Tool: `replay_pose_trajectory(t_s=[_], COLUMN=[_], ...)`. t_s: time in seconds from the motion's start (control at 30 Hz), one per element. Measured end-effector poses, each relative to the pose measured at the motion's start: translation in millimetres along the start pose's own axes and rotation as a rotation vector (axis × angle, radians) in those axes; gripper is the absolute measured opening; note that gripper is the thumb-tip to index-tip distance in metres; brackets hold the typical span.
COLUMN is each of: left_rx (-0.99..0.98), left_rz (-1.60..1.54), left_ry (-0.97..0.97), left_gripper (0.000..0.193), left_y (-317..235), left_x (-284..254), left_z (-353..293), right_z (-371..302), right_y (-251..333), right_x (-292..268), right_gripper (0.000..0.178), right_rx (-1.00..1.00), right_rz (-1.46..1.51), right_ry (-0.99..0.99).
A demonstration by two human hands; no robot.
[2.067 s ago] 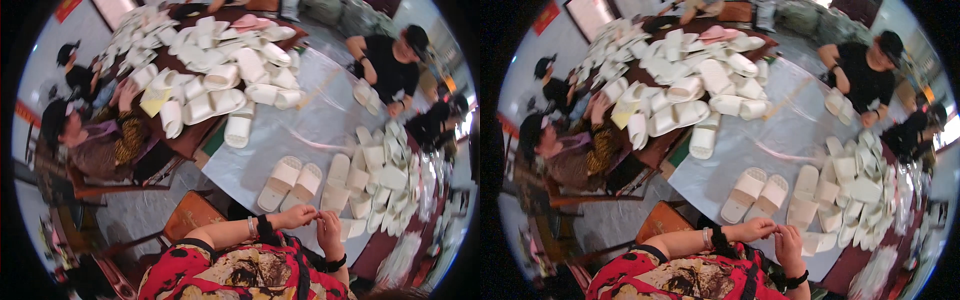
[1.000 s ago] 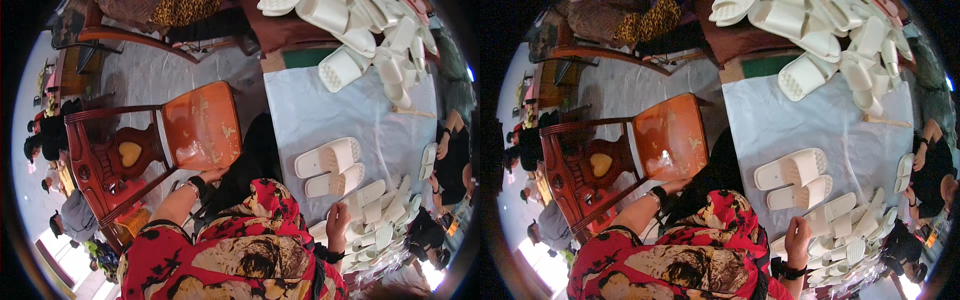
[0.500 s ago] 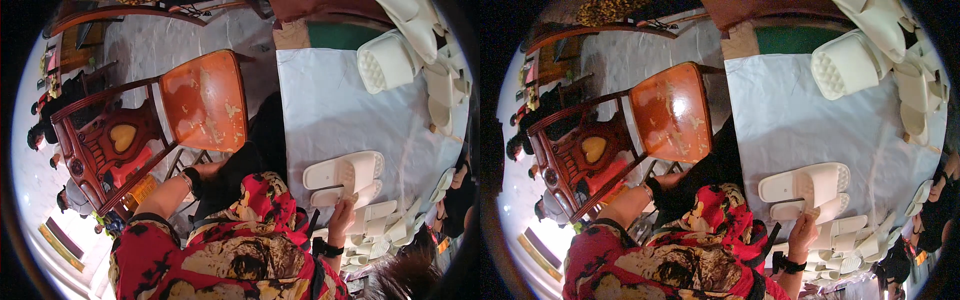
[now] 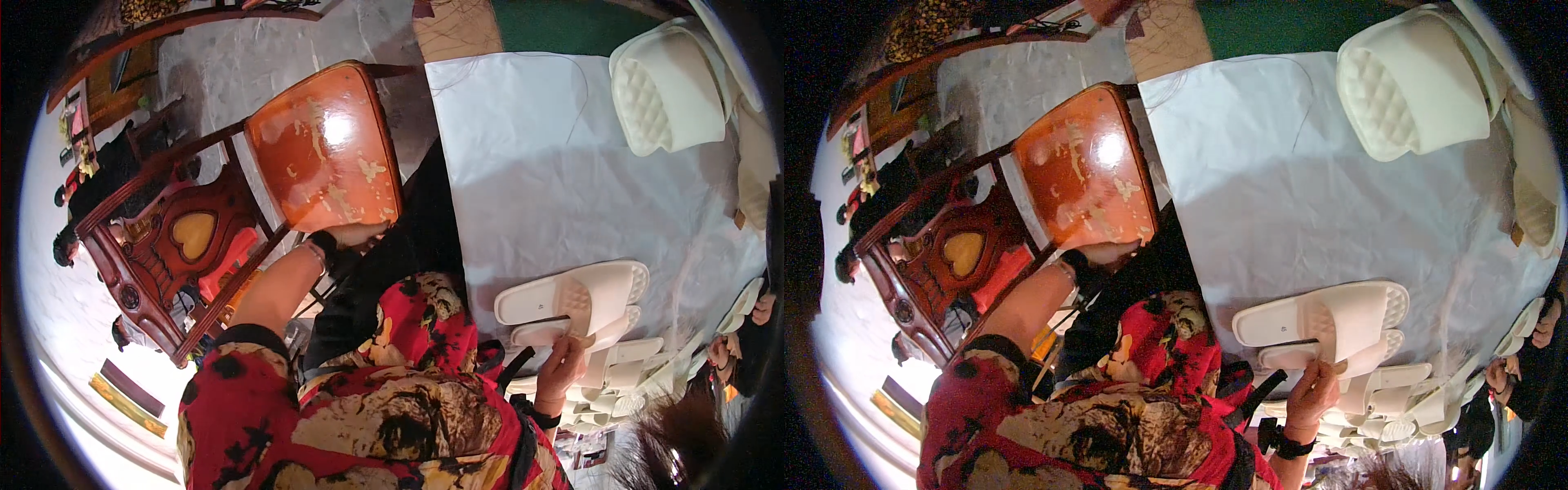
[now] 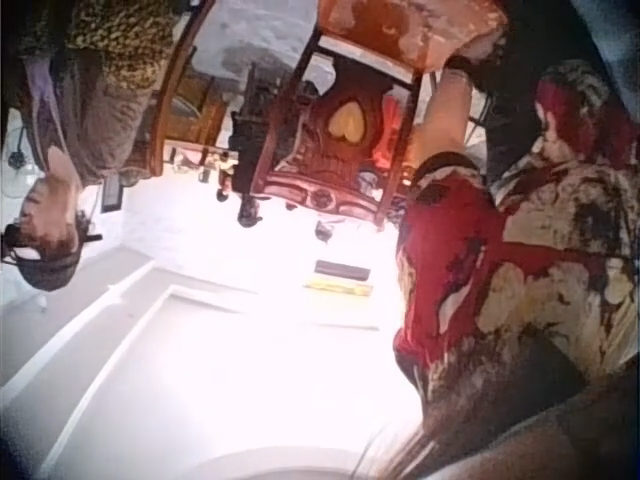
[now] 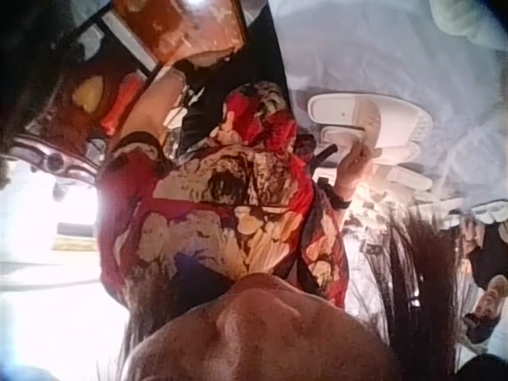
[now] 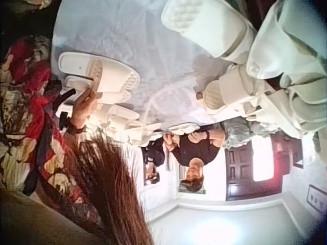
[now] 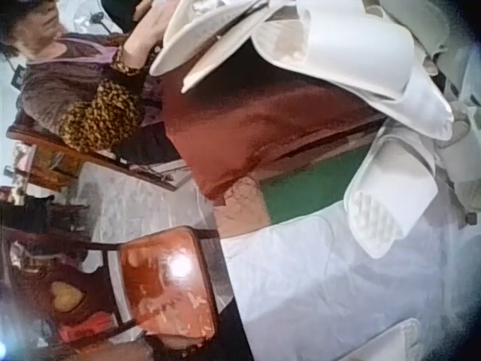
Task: Manually assemble and glue white slippers on a production table.
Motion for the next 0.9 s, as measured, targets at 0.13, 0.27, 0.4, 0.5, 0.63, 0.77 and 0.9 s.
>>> replay_pose_trajectory(t_s=[0.13,0.27,0.4,0.5,0.63,0.77,0.9], left_rx=[-0.057,0.130,0.331,0.296,0.442,0.483,0.397], left_rz=[-0.051,0.059,0.174,0.283,-0.591,-0.472,-0.143], left_ry=[0.136,0.151,0.187,-0.460,-0.513,-0.491,-0.488], left_gripper=[0.053,0.049,0.045,0.037,0.034,0.033,0.031], left_y=[-40.1,-94.2,-146.5,-177.8,-72.0,-67.6,-48.9], left_x=[-41.6,-151.3,-182.3,-236.1,-302.9,-318.4,-150.5], left_z=[27.7,42.7,58.9,85.7,143.5,166.6,163.1], right_z=[-0.3,-3.4,-3.2,-3.7,0.4,1.1,-12.0], right_y=[3.2,2.6,-0.1,2.5,5.4,3.7,2.3], right_x=[0.2,-0.6,1.1,-0.1,0.8,4.0,-3.3], right_gripper=[0.006,0.004,0.003,0.002,0.002,0.002,0.004], right_rx=[0.000,0.061,0.049,0.061,0.049,0.074,0.055], right_rz=[-0.048,-0.020,-0.028,-0.059,-0.057,-0.029,-0.176], right_ry=[0.002,-0.020,-0.056,-0.070,-0.054,-0.061,-0.075])
Point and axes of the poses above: each hand's wrist, its own z-axis towards the middle knuckle, its own x-axis out of the palm, y = z × x, the point moved 5 cm from there along z, towards the middle knuckle, and after that the axes turned 8 degrees about z, right-handed, at the moved point
